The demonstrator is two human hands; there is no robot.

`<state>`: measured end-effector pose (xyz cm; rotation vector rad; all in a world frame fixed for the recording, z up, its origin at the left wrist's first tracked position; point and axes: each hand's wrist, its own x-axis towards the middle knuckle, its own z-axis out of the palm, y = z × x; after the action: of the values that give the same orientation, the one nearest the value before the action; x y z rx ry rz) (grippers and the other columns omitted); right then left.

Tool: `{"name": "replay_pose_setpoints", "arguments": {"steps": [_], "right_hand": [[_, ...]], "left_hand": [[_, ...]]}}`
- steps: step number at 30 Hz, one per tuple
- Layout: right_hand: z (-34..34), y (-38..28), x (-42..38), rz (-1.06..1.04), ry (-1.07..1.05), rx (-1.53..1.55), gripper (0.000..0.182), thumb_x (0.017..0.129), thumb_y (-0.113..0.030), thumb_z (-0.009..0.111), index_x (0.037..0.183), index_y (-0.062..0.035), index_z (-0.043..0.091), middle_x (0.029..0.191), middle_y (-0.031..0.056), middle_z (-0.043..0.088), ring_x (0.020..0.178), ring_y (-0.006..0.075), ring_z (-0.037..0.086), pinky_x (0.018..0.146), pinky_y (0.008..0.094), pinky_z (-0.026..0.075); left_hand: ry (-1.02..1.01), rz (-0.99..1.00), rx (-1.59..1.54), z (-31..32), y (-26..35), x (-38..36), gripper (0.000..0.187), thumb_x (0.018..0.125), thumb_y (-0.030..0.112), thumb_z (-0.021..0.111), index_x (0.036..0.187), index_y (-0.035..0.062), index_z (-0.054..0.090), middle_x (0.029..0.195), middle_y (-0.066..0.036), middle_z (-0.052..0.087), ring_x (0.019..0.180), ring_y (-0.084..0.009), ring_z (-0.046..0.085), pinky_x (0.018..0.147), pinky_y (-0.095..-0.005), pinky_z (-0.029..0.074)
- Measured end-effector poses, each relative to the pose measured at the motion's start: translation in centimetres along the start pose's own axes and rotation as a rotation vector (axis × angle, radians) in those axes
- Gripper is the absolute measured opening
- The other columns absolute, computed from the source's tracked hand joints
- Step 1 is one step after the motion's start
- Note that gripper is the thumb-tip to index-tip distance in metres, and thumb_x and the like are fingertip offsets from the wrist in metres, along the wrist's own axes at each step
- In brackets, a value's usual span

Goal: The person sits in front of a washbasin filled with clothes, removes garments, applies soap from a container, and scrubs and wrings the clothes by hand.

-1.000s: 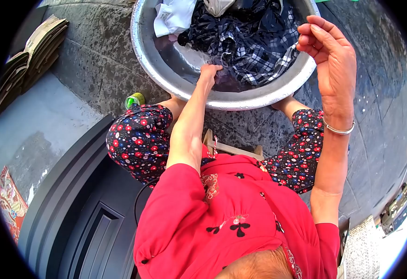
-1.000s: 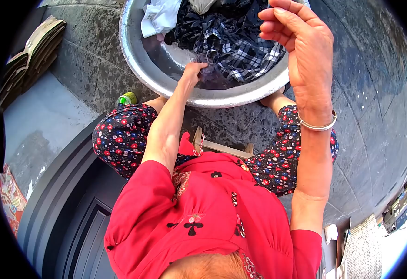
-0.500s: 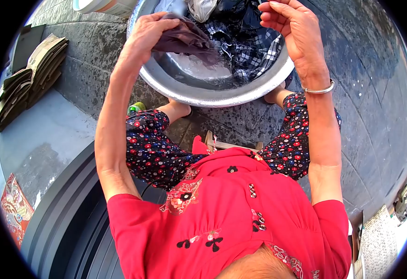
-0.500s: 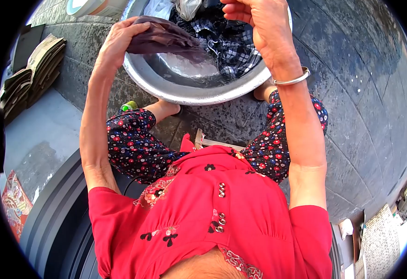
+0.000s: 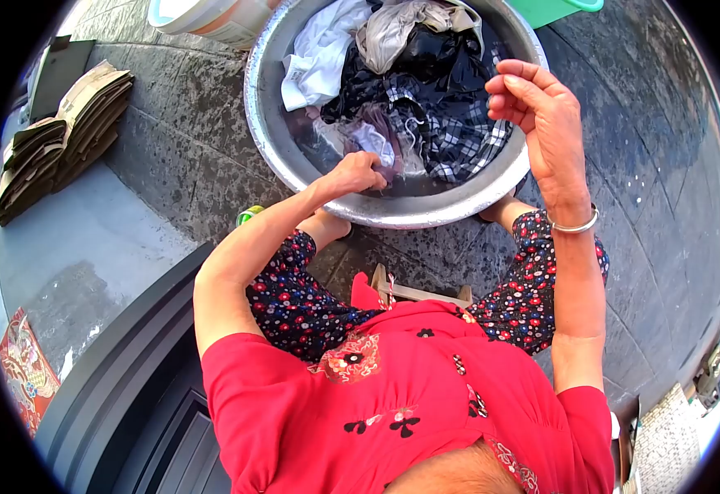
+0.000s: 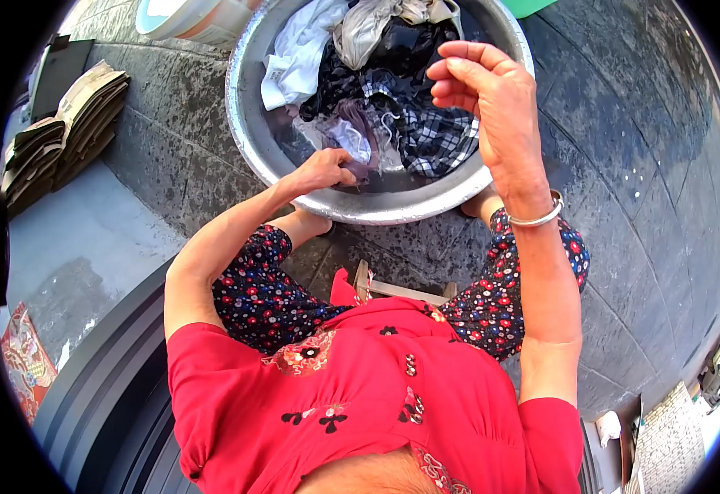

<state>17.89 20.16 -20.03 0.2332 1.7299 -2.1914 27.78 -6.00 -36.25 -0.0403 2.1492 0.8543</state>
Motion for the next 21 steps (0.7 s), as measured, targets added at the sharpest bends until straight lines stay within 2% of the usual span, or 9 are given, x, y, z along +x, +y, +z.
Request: {"name": "replay_pose_setpoints", "arguments": {"steps": [2, 5, 7, 8, 10, 13, 17, 19, 21], "right_hand": [[0.2, 0.1, -0.1, 0.050, 0.032, -0.026, 0.016, 0.088, -0.008, 0.056, 0.099, 0.0023, 0.061, 0.082, 0.0096, 0.066, 0.066, 0.0127, 0.063, 0.064, 0.0241, 0.053], [0.1, 0.5, 0.0, 0.099, 0.055, -0.037, 0.015, 0.087, -0.007, 0.056, 0.098, 0.0020, 0.061, 0.082, 0.0092, 0.066, 0.066, 0.0121, 0.063, 0.064, 0.0241, 0.053], [0.5, 0.3, -0.1, 0.116, 0.077, -0.053, 0.014, 0.087, -0.007, 0.056, 0.097, 0.0016, 0.061, 0.081, 0.0091, 0.066, 0.065, 0.0117, 0.062, 0.063, 0.0236, 0.052], [0.4, 0.5, -0.1, 0.119, 0.079, -0.046, 0.014, 0.088, -0.007, 0.056, 0.097, 0.0013, 0.061, 0.081, 0.0092, 0.066, 0.065, 0.0118, 0.062, 0.063, 0.0237, 0.052], [0.5, 0.8, -0.1, 0.143, 0.092, -0.057, 0.013, 0.088, -0.007, 0.055, 0.098, 0.0006, 0.060, 0.082, 0.0097, 0.065, 0.065, 0.0122, 0.061, 0.064, 0.0238, 0.051], [0.6, 1.0, -0.1, 0.162, 0.068, -0.050, 0.013, 0.088, -0.007, 0.055, 0.098, 0.0009, 0.060, 0.082, 0.0102, 0.065, 0.065, 0.0122, 0.061, 0.064, 0.0236, 0.051], [0.8, 1.0, 0.0, 0.141, 0.068, -0.067, 0.014, 0.088, -0.006, 0.054, 0.098, 0.0021, 0.060, 0.082, 0.0100, 0.065, 0.066, 0.0122, 0.062, 0.064, 0.0242, 0.052], [0.8, 1.1, 0.0, 0.122, 0.050, -0.042, 0.014, 0.089, -0.006, 0.054, 0.098, 0.0025, 0.060, 0.081, 0.0096, 0.066, 0.066, 0.0116, 0.062, 0.064, 0.0249, 0.053], [0.9, 0.9, 0.1, 0.095, 0.049, -0.057, 0.014, 0.089, -0.005, 0.054, 0.098, 0.0025, 0.061, 0.081, 0.0096, 0.066, 0.066, 0.0116, 0.062, 0.063, 0.0249, 0.053]], "left_hand": [[0.126, -0.003, 0.037, -0.5, -3.7, 4.1, 0.048, 0.069, 0.031, 0.066, 0.102, -0.0029, 0.060, 0.101, -0.029, 0.061, 0.099, -0.0398, 0.059, 0.089, -0.0410, 0.045], [0.637, -0.121, 0.183, -5.8, -6.7, 9.8, 0.058, 0.069, 0.015, 0.062, 0.120, 0.0008, 0.037, 0.124, -0.029, 0.036, 0.106, -0.0499, 0.044, 0.087, -0.0560, 0.040], [0.949, -0.168, 0.433, -8.6, -8.8, 12.7, 0.072, 0.068, 0.014, 0.065, 0.131, 0.0032, 0.031, 0.138, -0.030, 0.019, 0.111, -0.0475, 0.046, 0.092, -0.0509, 0.040], [0.990, -0.211, 0.212, -9.3, -9.5, 14.2, 0.080, 0.067, 0.016, 0.067, 0.135, 0.0053, 0.025, 0.140, -0.030, 0.019, 0.112, -0.0488, 0.046, 0.092, -0.0478, 0.041], [1.016, -0.257, -0.024, -10.1, -10.6, 16.0, 0.088, 0.067, 0.018, 0.069, 0.140, 0.0074, 0.020, 0.142, -0.031, 0.018, 0.112, -0.0502, 0.046, 0.093, -0.0447, 0.042], [0.725, -0.537, -0.037, -11.5, -11.7, 17.0, 0.083, 0.063, 0.021, 0.072, 0.137, 0.0101, 0.035, 0.136, -0.027, 0.037, 0.111, -0.0468, 0.050, 0.091, -0.0411, 0.044], [0.702, -0.191, -0.154, -16.1, -8.5, 15.3, 0.041, 0.056, 0.022, 0.068, 0.096, 0.0105, 0.070, 0.097, -0.017, 0.067, 0.099, -0.0304, 0.062, 0.084, -0.0360, 0.047], [0.682, -0.051, -0.265, -18.9, -3.2, 13.0, 0.041, 0.061, 0.019, 0.064, 0.100, 0.0056, 0.068, 0.098, -0.018, 0.067, 0.098, -0.0322, 0.062, 0.085, -0.0346, 0.047], [0.658, 0.173, -0.081, -21.2, 2.1, 10.8, 0.044, 0.061, 0.012, 0.064, 0.103, 0.0007, 0.066, 0.086, -0.013, 0.066, 0.082, -0.0214, 0.062, 0.072, -0.0326, 0.048]]}}
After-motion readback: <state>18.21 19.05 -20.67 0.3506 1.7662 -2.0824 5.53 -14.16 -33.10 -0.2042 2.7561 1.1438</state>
